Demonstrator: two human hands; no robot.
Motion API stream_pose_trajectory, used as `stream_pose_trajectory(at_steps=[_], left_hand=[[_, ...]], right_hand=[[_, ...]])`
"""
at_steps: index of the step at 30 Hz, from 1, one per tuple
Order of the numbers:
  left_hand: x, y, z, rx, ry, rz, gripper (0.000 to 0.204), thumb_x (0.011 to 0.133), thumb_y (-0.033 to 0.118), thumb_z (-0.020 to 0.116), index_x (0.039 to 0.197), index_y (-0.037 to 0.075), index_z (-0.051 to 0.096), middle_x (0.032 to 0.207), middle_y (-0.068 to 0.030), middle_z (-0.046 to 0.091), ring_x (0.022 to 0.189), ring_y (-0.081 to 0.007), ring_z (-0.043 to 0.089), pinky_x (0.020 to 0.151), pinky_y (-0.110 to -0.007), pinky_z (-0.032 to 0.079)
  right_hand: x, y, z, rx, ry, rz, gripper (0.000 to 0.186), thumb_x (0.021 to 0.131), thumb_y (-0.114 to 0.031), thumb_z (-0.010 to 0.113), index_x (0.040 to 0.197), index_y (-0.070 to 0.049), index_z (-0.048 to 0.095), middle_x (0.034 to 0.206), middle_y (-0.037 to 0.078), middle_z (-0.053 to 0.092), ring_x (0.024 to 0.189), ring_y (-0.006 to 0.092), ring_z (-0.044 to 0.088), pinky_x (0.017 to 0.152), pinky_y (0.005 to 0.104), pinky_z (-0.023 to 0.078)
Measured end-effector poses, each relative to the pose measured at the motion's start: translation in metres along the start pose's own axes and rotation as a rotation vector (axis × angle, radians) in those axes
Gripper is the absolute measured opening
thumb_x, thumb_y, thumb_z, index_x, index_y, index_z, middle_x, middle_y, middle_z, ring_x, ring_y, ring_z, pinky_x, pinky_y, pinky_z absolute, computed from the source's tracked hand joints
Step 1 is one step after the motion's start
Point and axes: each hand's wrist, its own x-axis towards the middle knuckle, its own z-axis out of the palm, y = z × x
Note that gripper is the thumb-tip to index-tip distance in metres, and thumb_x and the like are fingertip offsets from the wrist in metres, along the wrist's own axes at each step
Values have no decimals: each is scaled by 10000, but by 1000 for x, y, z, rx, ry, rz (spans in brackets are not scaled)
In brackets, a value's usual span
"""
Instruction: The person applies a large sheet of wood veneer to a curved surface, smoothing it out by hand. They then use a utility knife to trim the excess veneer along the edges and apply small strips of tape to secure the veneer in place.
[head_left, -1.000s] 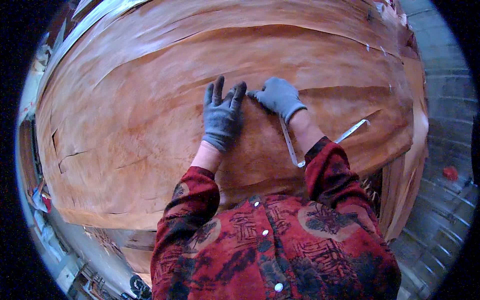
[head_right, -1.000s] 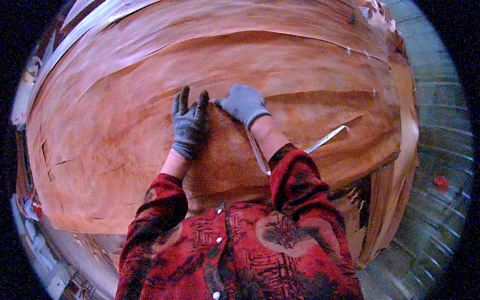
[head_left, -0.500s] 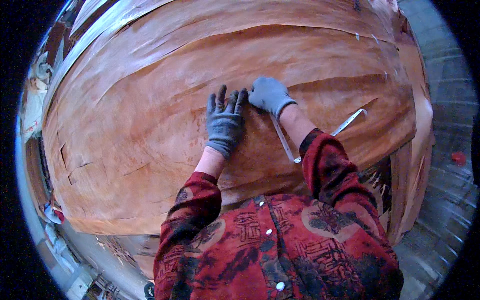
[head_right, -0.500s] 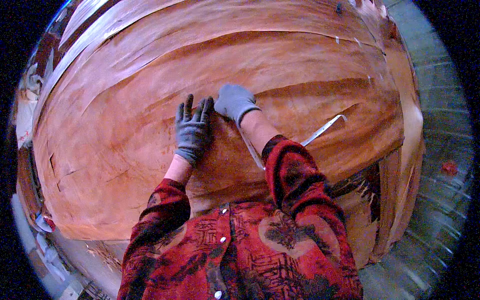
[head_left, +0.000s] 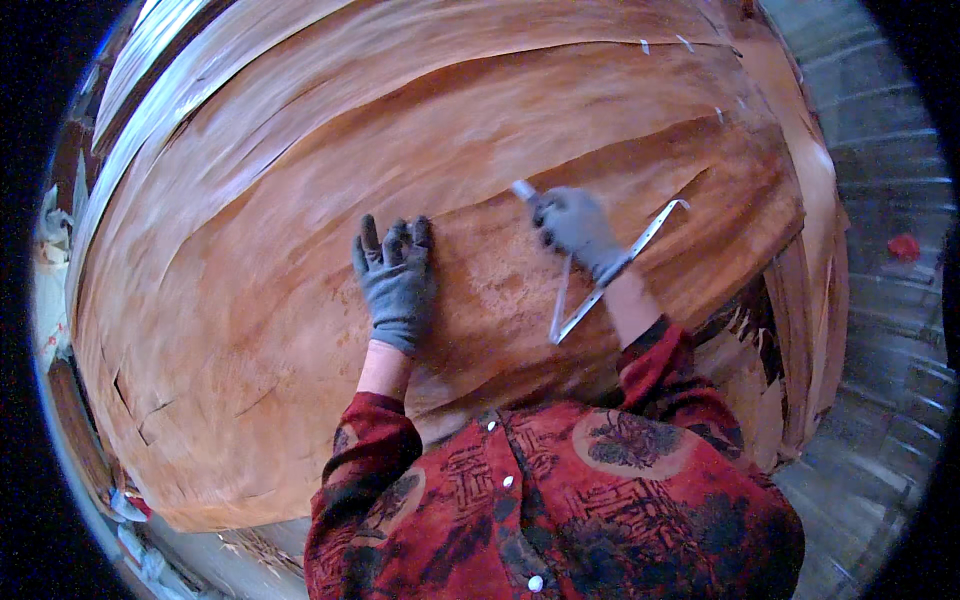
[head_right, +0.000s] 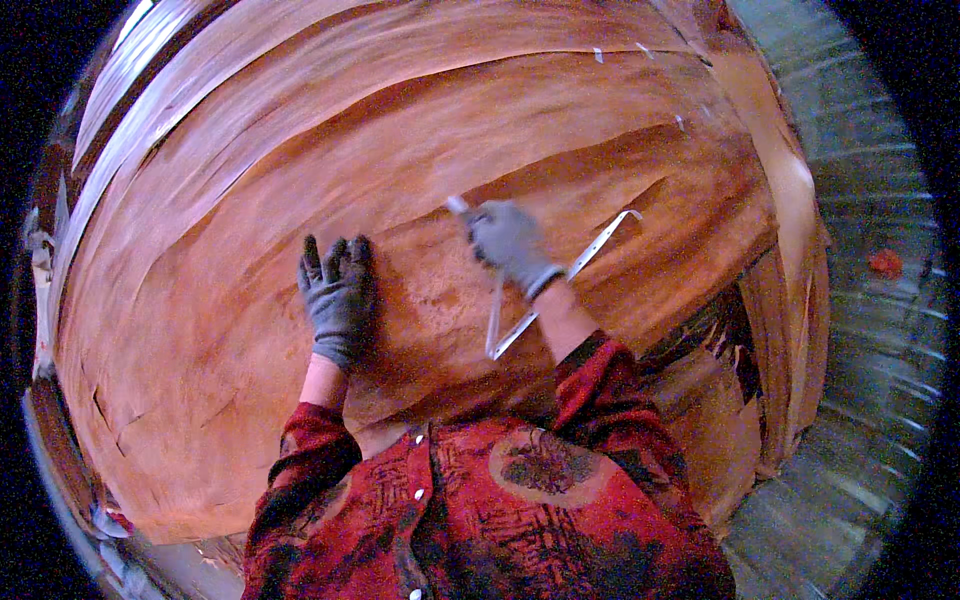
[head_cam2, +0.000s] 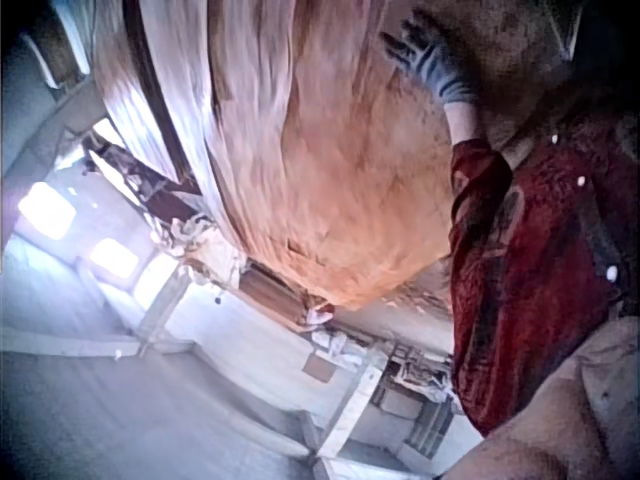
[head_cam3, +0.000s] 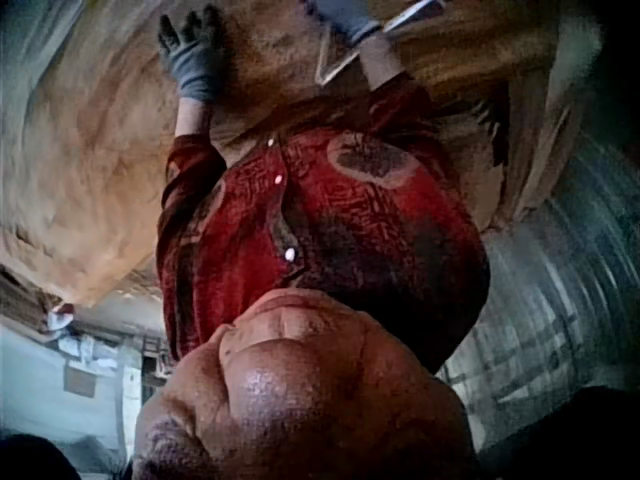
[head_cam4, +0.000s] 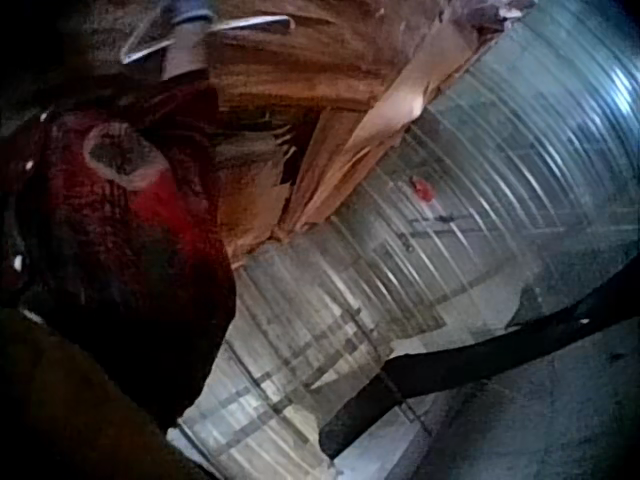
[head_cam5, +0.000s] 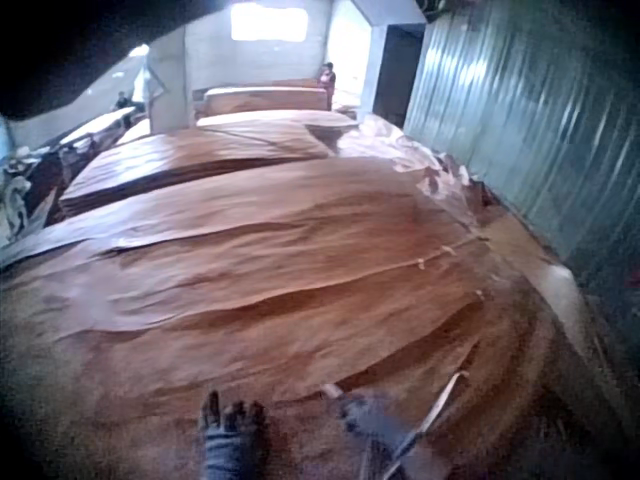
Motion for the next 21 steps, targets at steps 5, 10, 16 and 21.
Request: stream_pose_trajectory(at_steps=[5, 10, 16, 21], left_hand=[[26, 15, -19, 77, -76, 105, 496, 765, 103, 487, 1249, 213, 492, 1117, -84, 536, 1251, -407, 310, 1029, -567, 185], [76, 83, -6, -387, 32, 317, 581, 697, 65, 490, 1277, 84, 448, 1258, -114, 487, 1256, -385, 327, 1051, -505, 215], [104, 122, 47, -343, -90, 338, 551, 746, 222, 526, 1288, 164, 449, 1277, -77, 465, 1286, -370, 281, 1055, -513, 186], [105, 127, 51, -331, -144, 333, 526, 767, 276, 510, 1285, 203, 454, 1317, -64, 422, 1295, -365, 261, 1052, -522, 185]], right_hand=[[48, 27, -52, -197, 48, 171, 423, 811, -478, 563, 697, -82, 656, 567, 65, 609, 513, 186, 597, 550, 331, 474], [66, 16, -54, -408, -99, 249, 546, 758, -596, 535, 745, -68, 672, 687, 113, 654, 646, 270, 637, 709, 390, 495], [45, 15, -59, -695, 41, 114, 461, 799, -452, 492, 849, -30, 671, 922, 226, 626, 927, 376, 592, 827, 421, 473], [14, 54, -45, -268, 62, 89, 384, 822, -364, 496, 758, -14, 640, 703, 204, 612, 675, 362, 599, 653, 449, 457]])
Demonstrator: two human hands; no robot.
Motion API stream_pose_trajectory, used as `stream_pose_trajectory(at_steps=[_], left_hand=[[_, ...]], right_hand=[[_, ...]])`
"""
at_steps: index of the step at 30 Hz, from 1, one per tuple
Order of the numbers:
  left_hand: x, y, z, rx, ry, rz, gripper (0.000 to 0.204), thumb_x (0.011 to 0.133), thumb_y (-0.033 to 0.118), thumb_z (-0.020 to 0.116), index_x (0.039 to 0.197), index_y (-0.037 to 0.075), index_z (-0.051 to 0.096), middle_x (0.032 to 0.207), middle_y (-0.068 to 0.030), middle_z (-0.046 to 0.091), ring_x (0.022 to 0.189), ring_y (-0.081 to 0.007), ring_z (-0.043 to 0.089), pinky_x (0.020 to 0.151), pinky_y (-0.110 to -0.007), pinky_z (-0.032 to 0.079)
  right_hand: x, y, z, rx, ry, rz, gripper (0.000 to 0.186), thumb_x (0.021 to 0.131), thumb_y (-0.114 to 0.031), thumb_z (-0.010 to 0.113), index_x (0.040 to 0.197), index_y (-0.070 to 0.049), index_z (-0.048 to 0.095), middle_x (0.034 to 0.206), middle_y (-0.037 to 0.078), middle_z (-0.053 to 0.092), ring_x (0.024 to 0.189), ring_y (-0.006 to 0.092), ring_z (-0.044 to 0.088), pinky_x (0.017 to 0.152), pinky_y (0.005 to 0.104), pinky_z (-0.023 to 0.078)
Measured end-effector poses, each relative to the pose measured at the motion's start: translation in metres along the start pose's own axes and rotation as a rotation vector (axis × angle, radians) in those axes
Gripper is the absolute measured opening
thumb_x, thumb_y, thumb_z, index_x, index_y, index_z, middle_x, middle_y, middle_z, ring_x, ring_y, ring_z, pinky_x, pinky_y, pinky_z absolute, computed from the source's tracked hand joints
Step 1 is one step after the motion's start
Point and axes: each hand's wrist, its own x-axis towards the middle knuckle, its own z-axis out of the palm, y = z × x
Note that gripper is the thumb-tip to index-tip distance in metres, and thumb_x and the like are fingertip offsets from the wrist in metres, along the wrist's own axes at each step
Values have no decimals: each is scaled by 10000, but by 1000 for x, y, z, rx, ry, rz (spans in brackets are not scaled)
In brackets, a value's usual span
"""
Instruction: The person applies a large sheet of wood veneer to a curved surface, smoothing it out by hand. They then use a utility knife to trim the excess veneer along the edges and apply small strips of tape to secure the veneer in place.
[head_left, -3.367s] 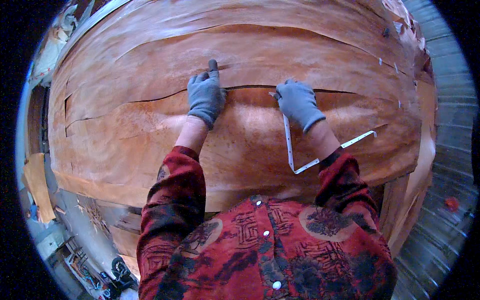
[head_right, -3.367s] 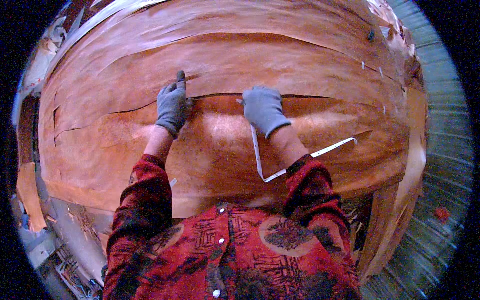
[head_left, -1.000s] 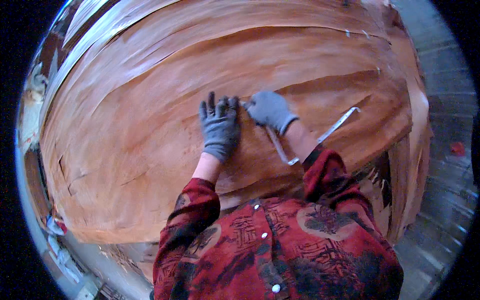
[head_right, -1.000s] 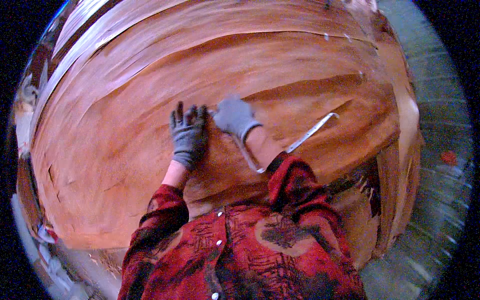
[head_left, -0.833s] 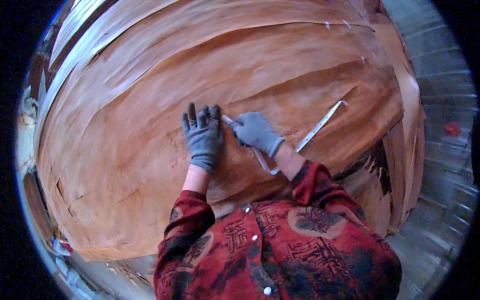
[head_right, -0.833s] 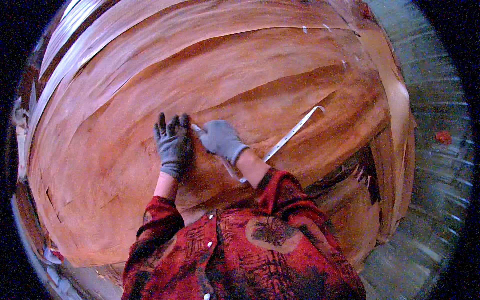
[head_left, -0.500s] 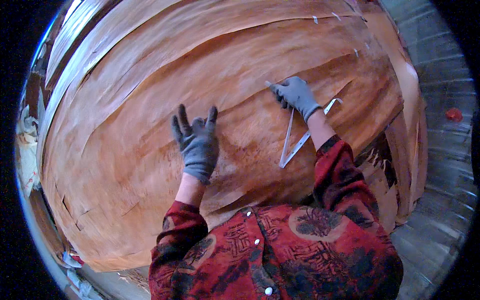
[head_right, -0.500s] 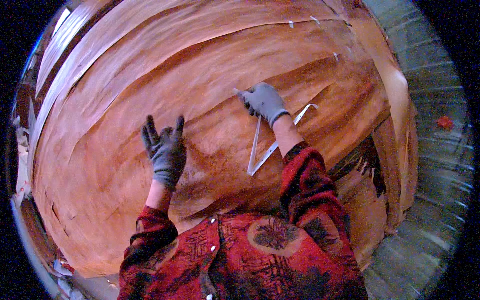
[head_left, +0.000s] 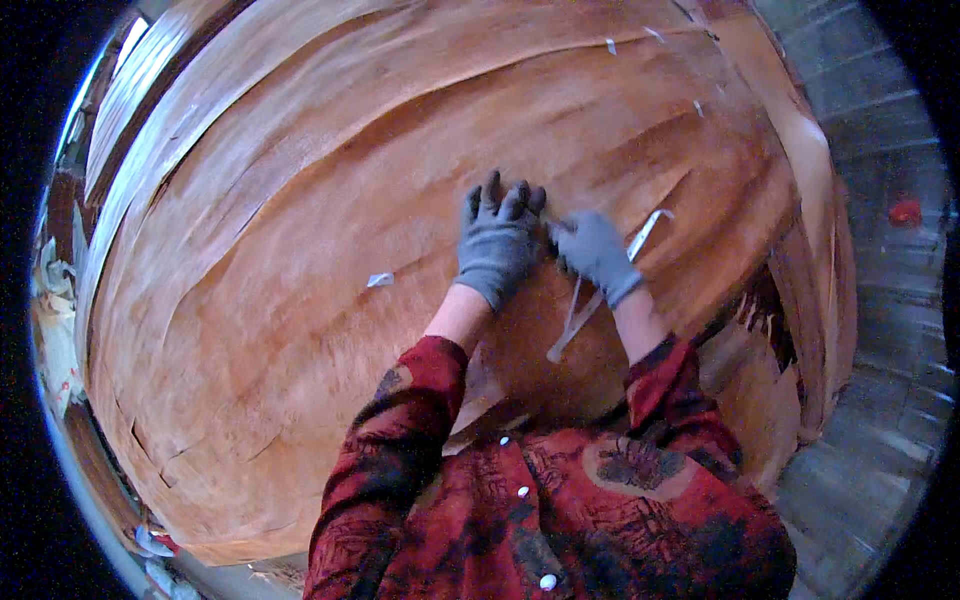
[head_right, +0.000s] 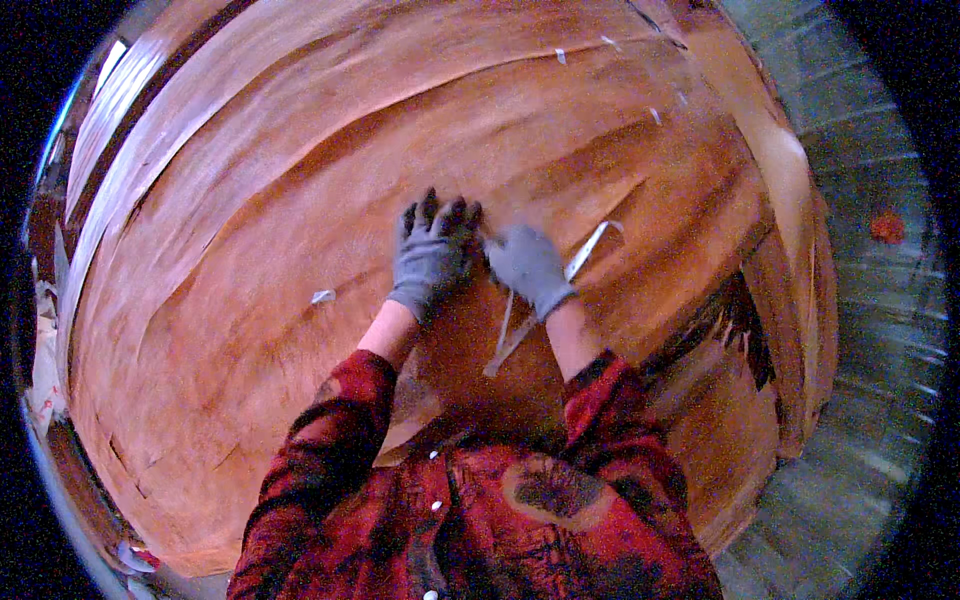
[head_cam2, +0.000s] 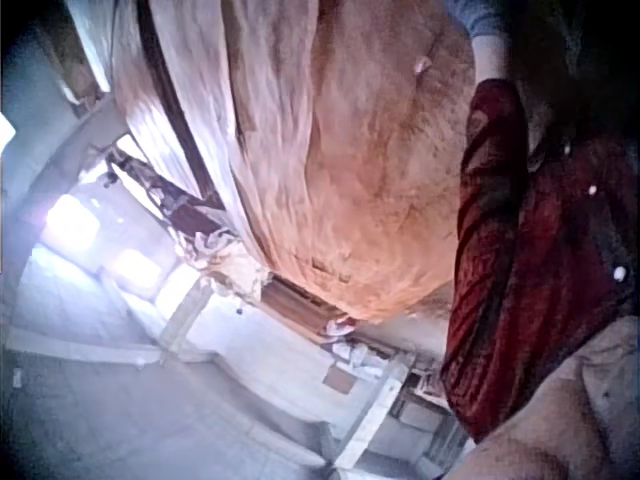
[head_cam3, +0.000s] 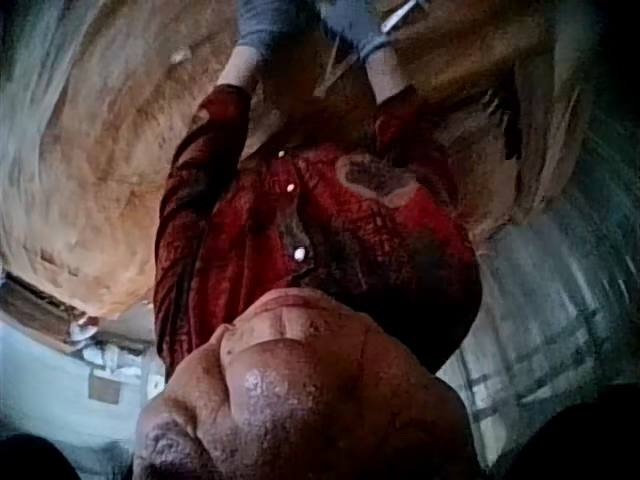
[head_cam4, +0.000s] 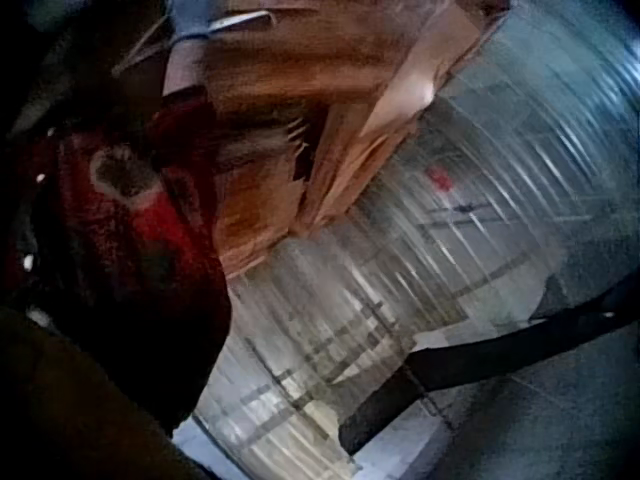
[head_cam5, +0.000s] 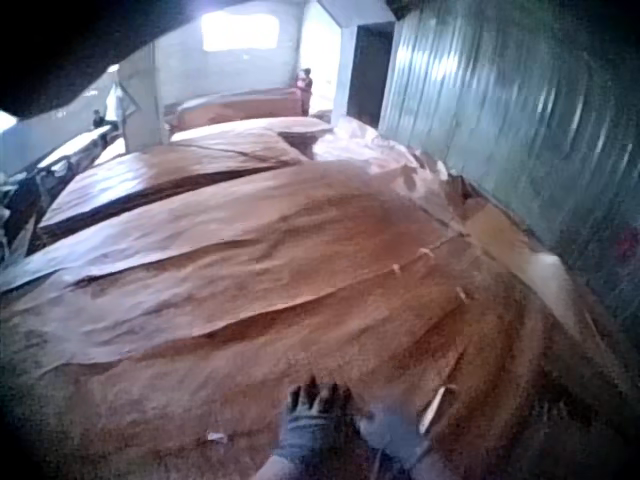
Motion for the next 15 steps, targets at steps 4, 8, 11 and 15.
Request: stream_pose_trajectory(at_steps=[4, 8, 11, 15], left_hand=[[-2, -7, 3, 21, -62, 21, 548, 780, 305, 492, 1318, 234, 412, 1329, -79, 413, 1294, -388, 247, 1048, -538, 185], [12, -32, -20, -53, -12, 43, 676, 725, 242, 571, 1353, 142, 343, 1351, -130, 378, 1289, -419, 233, 1063, -520, 166], [34, -88, -50, -11, 245, -22, 682, 706, 157, 567, 1344, 67, 344, 1342, -160, 387, 1312, -372, 231, 1080, -480, 154], [50, -157, -43, 140, 235, -146, 677, 772, 284, 541, 1360, 42, 310, 1365, -141, 372, 1309, -311, 269, 1080, -461, 161]], right_hand=[[-29, -6, -7, 113, 48, 3, 300, 847, -265, 491, 773, -10, 630, 623, 158, 597, 570, 276, 598, 557, 385, 465], [2, -18, -42, 429, 56, -62, 202, 860, -158, 474, 817, -28, 623, 611, 53, 574, 542, 101, 561, 482, 249, 449], [46, -45, -50, 435, 52, -183, 206, 857, -182, 503, 809, -21, 623, 605, 50, 576, 520, 107, 556, 471, 264, 448], [108, -98, -30, 395, -60, -279, 189, 869, -174, 504, 806, -24, 600, 576, 11, 535, 482, 62, 477, 433, 208, 363]])
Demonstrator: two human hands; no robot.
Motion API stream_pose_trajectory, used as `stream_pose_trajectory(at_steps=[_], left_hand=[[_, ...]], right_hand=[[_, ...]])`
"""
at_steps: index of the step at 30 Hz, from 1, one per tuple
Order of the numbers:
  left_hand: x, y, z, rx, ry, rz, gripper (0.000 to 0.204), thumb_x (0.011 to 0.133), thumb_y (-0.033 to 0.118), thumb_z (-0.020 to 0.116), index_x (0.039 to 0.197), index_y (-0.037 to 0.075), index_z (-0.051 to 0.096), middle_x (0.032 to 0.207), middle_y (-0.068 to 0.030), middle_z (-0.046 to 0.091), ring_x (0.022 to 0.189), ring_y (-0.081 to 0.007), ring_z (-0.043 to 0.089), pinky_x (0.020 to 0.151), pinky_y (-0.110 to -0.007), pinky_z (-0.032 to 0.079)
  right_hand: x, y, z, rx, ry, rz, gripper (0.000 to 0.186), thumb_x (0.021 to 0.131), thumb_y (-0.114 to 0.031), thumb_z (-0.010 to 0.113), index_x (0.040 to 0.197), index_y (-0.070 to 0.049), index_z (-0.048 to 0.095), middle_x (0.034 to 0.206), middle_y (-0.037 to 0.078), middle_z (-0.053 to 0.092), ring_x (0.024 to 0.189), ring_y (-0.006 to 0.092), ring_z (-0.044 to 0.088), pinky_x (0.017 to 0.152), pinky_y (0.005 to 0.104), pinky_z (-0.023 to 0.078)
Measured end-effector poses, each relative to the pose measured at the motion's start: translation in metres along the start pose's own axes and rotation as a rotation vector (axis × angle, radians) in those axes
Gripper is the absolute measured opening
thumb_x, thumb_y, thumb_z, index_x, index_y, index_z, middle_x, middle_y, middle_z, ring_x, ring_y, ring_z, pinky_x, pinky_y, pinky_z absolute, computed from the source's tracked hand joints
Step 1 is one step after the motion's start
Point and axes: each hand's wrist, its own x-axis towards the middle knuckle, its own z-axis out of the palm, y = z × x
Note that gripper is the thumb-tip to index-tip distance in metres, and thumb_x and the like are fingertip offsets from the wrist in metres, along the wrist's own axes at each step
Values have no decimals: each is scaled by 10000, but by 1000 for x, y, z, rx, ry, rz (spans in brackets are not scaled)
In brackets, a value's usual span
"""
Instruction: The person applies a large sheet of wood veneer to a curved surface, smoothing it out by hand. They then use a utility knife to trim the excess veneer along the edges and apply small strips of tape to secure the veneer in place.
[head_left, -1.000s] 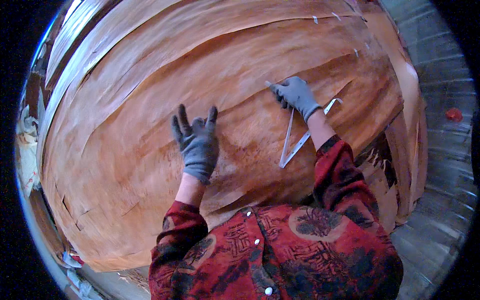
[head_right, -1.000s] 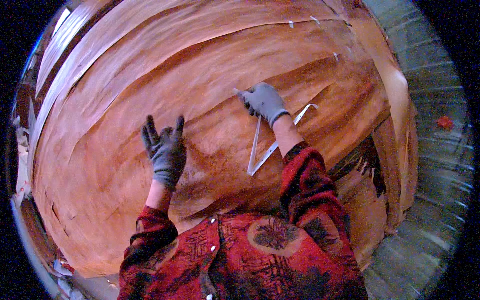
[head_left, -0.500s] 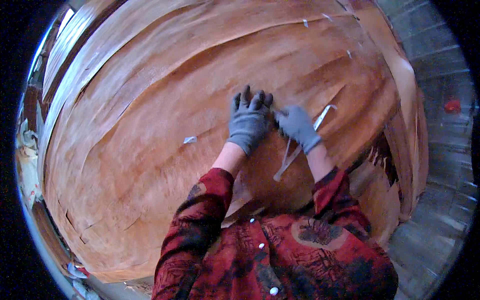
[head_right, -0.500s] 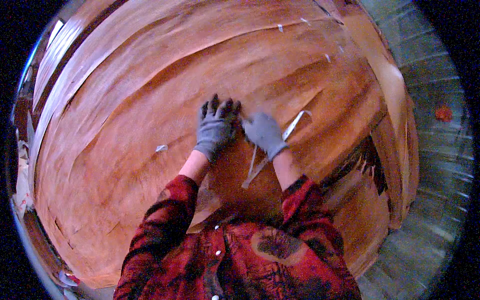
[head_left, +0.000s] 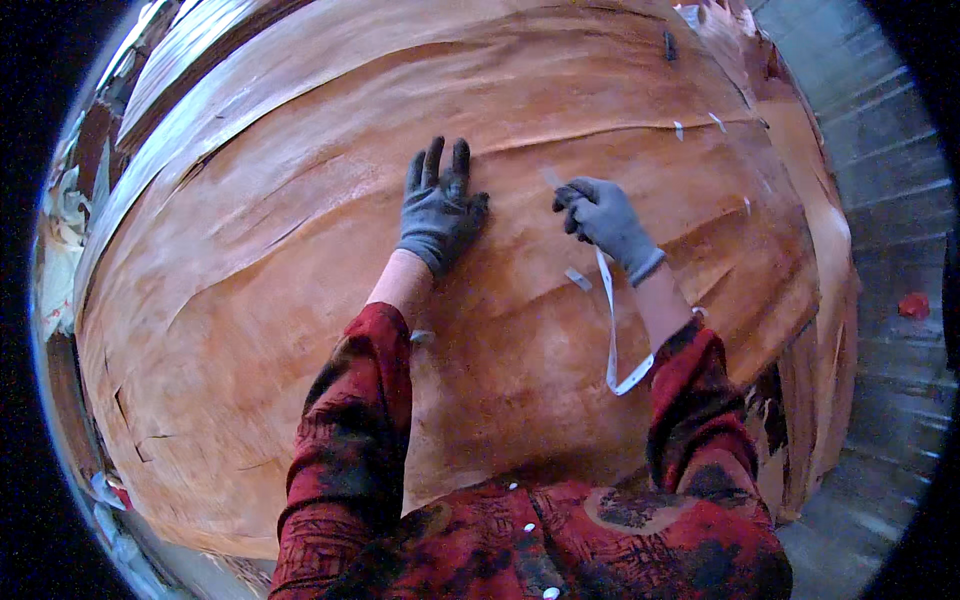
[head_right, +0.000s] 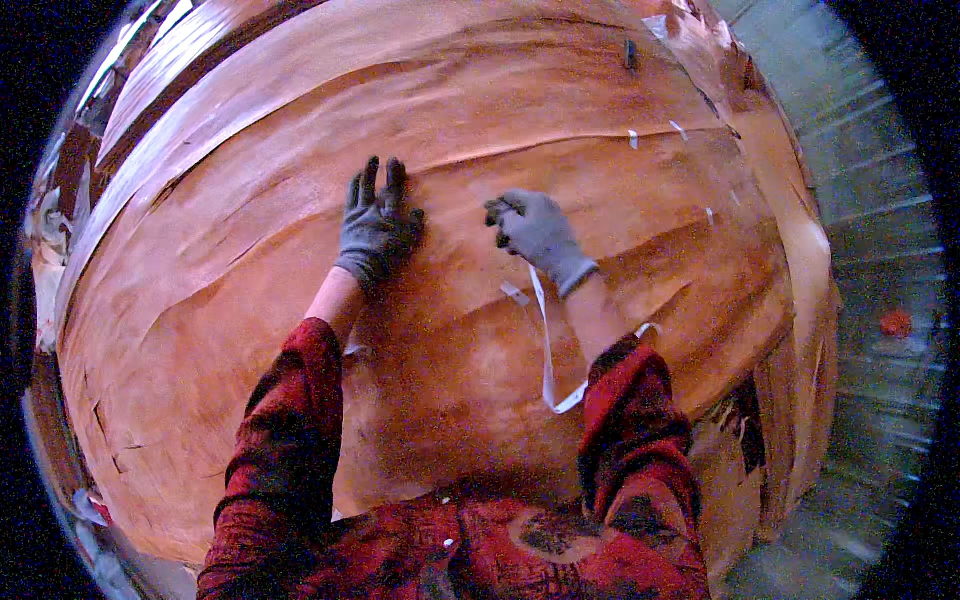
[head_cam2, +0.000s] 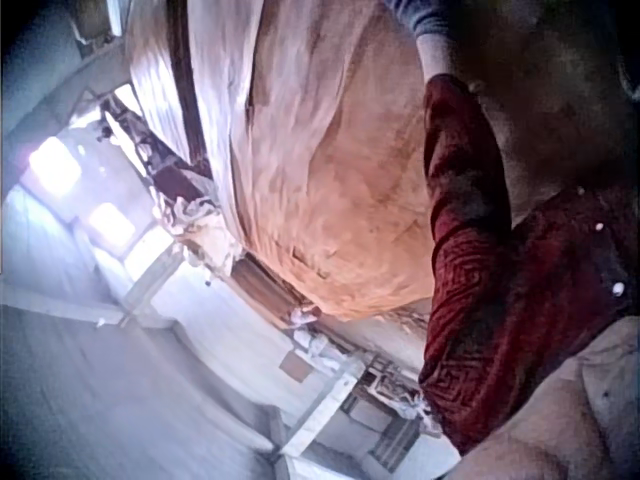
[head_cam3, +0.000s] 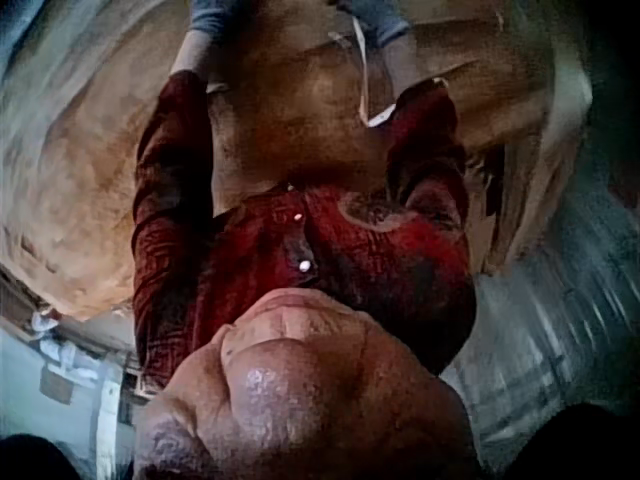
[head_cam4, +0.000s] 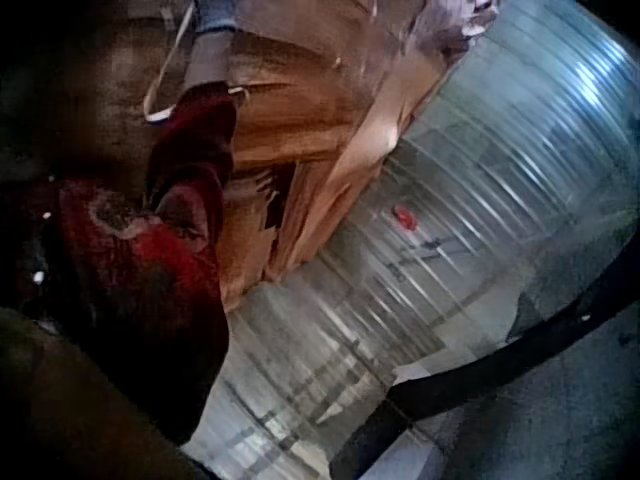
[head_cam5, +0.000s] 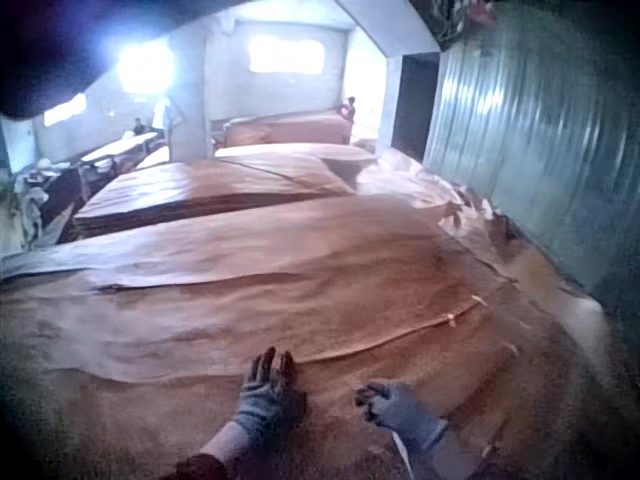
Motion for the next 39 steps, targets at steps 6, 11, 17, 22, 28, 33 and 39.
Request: stream_pose_trajectory(at_steps=[6, 11, 17, 22, 28, 33, 39], left_hand=[[1, -9, 4, 31, -116, -25, 668, 812, 351, 510, 1361, 31, 304, 1372, -110, 382, 1277, -287, 340, 1076, -468, 164], [8, -7, 7, -123, 36, -41, 631, 805, 328, 511, 1344, 48, 341, 1414, -118, 315, 1310, -302, 277, 1085, -451, 157], [30, 4, 18, -106, -211, -37, 565, 803, 307, 470, 1341, 163, 374, 1413, -77, 331, 1324, -291, 254, 1082, -450, 161], [37, 9, 17, 20, -288, 0, 502, 814, 359, 456, 1300, 234, 430, 1379, -73, 376, 1300, -319, 290, 1050, -475, 206], [32, 0, 23, -13, -203, -45, 441, 809, 412, 466, 1217, 248, 504, 1366, -83, 381, 1279, -335, 305, 1022, -511, 218], [22, -6, 16, -92, -221, 195, 577, 798, 426, 518, 1319, 207, 400, 1366, -131, 382, 1302, -371, 257, 1040, -515, 208], [-98, -129, -107, 21, 204, -216, 678, 709, 279, 660, 1316, 129, 399, 1359, -191, 346, 1271, -355, 296, 1048, -430, 262]], right_hand=[[86, -10, 43, -39, -139, 72, 221, 866, -190, 518, 767, -12, 604, 583, 41, 556, 461, 89, 489, 416, 232, 377], [138, 6, 44, -541, -158, 118, 516, 776, -532, 527, 715, -43, 682, 675, 115, 655, 608, 265, 631, 625, 370, 491], [131, 0, 32, -909, -233, 116, 432, 766, -447, 518, 744, -49, 681, 748, 171, 651, 771, 330, 631, 720, 404, 487], [85, 10, 26, -623, -40, 39, 310, 792, -331, 522, 799, -55, 663, 769, 171, 644, 723, 330, 624, 684, 408, 491], [34, -23, 71, -1028, 160, -136, 263, 837, -290, 521, 793, -47, 610, 751, 215, 603, 677, 401, 584, 584, 478, 464], [8, 0, 59, -348, -20, -158, 231, 871, -232, 525, 755, -47, 599, 605, 108, 594, 508, 213, 576, 442, 333, 423], [-11, -60, 113, -119, -281, -64, 212, 882, -180, 519, 802, -12, 622, 523, 26, 522, 432, 78, 491, 389, 222, 362]])
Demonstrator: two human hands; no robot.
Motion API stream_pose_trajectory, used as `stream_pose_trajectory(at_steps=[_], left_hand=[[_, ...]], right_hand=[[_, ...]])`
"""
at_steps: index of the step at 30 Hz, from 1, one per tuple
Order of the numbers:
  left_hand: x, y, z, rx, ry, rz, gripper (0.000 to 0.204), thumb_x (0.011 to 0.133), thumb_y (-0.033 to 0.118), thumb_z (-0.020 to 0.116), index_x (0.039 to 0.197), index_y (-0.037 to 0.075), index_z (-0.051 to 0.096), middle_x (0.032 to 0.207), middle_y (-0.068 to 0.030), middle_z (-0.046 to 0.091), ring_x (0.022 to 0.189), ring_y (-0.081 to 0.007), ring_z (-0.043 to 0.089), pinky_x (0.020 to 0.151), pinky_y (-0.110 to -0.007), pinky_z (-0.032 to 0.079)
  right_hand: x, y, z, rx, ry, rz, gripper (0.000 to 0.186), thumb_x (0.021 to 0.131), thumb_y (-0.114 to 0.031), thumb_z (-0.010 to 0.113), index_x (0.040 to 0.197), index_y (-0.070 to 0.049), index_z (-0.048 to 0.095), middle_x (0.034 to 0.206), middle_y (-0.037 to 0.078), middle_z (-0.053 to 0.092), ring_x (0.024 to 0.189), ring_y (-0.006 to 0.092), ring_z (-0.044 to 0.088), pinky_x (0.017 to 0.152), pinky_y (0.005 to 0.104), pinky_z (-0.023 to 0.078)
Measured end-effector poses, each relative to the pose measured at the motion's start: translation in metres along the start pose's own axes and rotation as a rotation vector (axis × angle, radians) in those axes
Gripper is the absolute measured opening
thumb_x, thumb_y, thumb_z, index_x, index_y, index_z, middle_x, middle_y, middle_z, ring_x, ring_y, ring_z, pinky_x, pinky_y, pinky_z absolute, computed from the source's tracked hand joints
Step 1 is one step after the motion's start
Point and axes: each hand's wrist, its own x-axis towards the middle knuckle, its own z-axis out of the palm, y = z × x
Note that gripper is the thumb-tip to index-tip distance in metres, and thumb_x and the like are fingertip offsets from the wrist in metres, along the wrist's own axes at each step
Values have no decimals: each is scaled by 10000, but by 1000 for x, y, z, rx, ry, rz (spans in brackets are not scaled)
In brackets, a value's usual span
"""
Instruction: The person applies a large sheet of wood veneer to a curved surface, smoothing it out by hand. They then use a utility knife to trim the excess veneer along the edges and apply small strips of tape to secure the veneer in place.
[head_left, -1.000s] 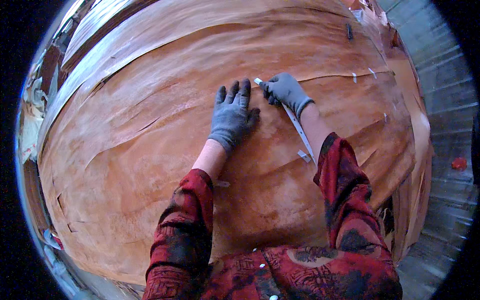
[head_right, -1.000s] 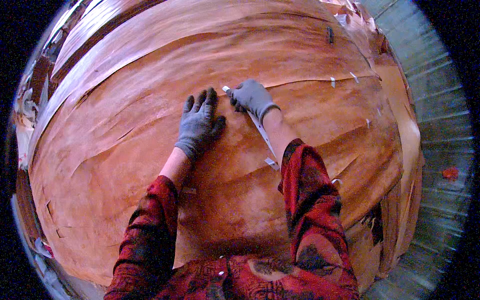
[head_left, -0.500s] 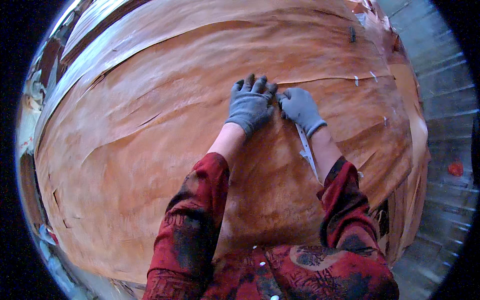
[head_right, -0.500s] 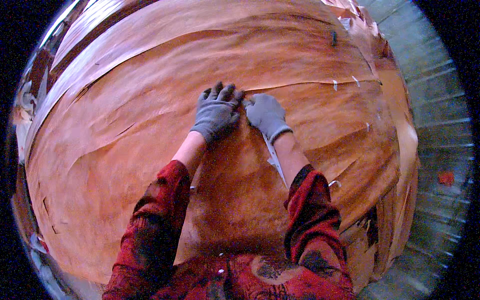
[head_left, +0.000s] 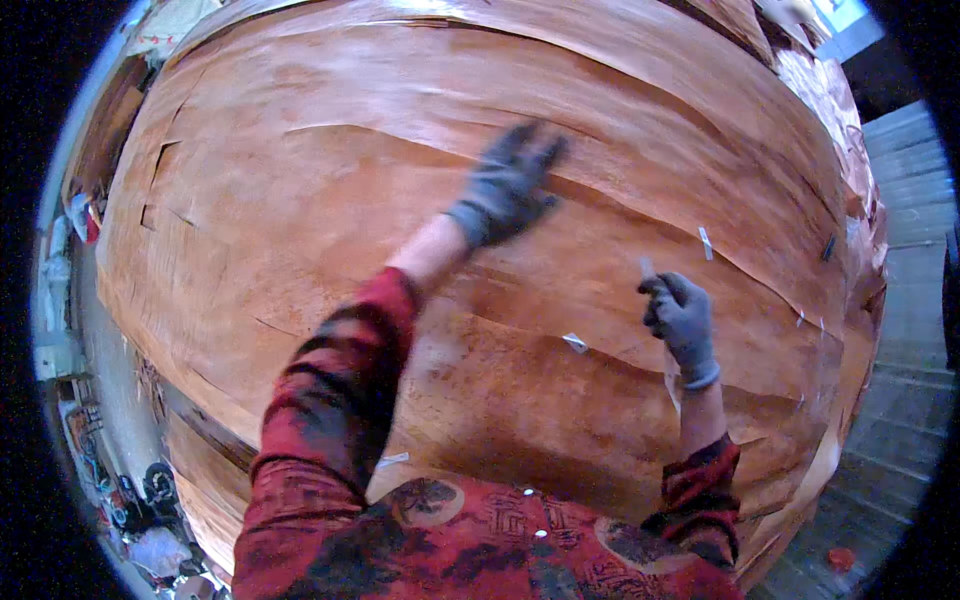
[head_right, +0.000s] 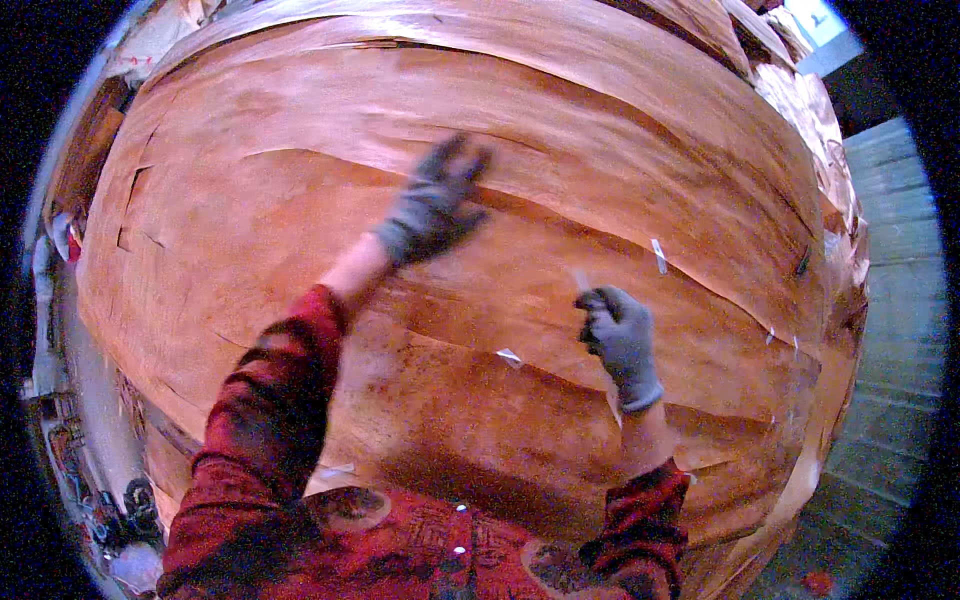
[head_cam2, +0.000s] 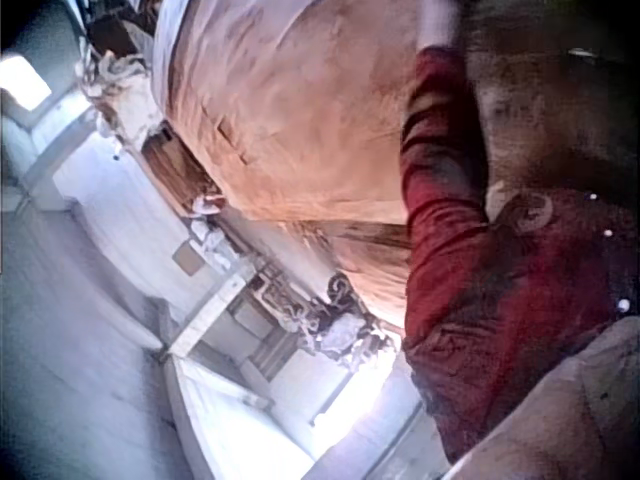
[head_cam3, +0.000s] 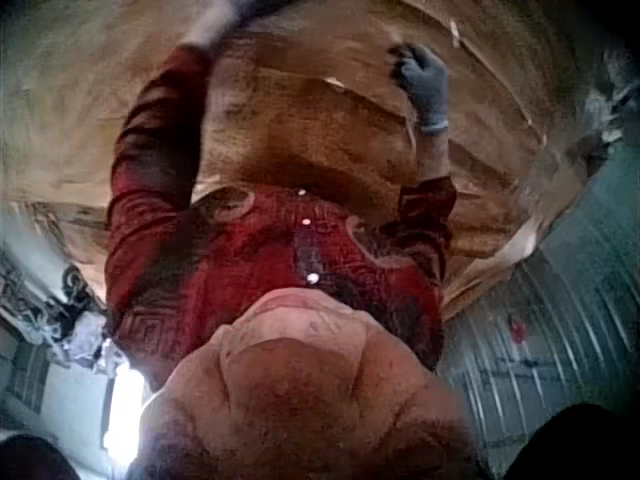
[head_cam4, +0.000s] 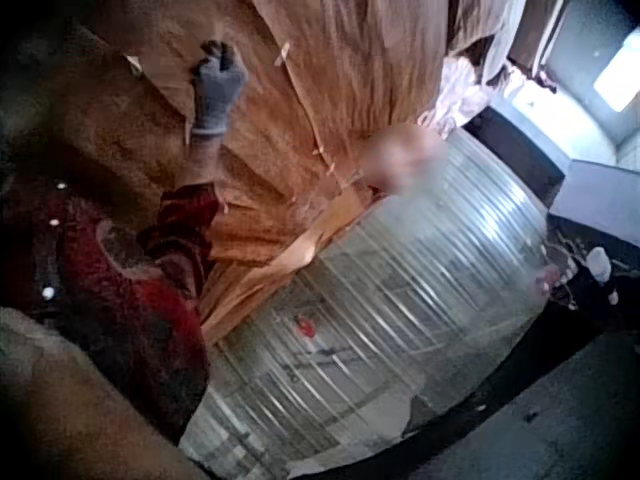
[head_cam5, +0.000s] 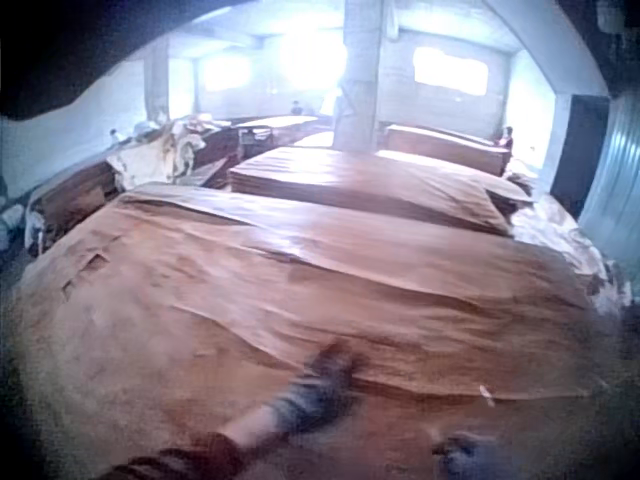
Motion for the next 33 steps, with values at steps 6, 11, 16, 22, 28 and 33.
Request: stream_pose_trajectory(at_steps=[6, 11, 16, 22, 28, 33], left_hand=[[-66, -111, -44, 387, -150, -245, 586, 840, 386, 479, 1331, 81, 383, 1414, -113, 320, 1304, -292, 287, 1091, -414, 131], [-64, -102, -54, 473, -244, -259, 549, 887, 399, 368, 1359, 119, 349, 1412, -91, 334, 1320, -261, 269, 1090, -447, 111], [-66, -99, -55, 375, -46, -170, 562, 833, 315, 467, 1349, 117, 367, 1378, -81, 387, 1322, -269, 261, 1083, -476, 123], [-58, -90, -28, 216, -143, -120, 468, 852, 157, 431, 1312, 244, 424, 1318, -39, 458, 1299, -294, 306, 1069, -486, 188], [-60, -87, -37, 301, -245, -127, 360, 854, 243, 439, 1201, 210, 531, 1297, -42, 468, 1283, -291, 329, 1061, -488, 199], [-47, -86, -30, 281, -364, -67, 393, 823, 308, 491, 1206, 222, 508, 1313, -48, 444, 1279, -334, 317, 1054, -509, 206]], right_hand=[[85, -62, 117, 8, -223, -116, 270, 871, -230, 542, 721, -17, 610, 543, 41, 550, 443, 101, 518, 409, 253, 409], [138, -89, 190, 47, -279, -56, 290, 862, -243, 561, 700, -10, 623, 550, 61, 579, 468, 115, 551, 430, 261, 431], [181, -79, 205, -508, -302, -136, 569, 732, -573, 549, 688, -18, 667, 712, 209, 630, 714, 326, 636, 676, 383, 495], [194, -78, 197, -895, -335, -131, 480, 759, -460, 525, 845, -8, 664, 928, 247, 612, 918, 384, 592, 793, 409, 477], [115, -101, 201, -933, -159, -163, 369, 832, -340, 455, 894, -43, 665, 947, 213, 625, 905, 358, 608, 797, 433, 483], [50, -81, 200, -608, -203, -343, 276, 843, -264, 481, 870, -52, 655, 757, 169, 636, 677, 300, 625, 600, 395, 492]])
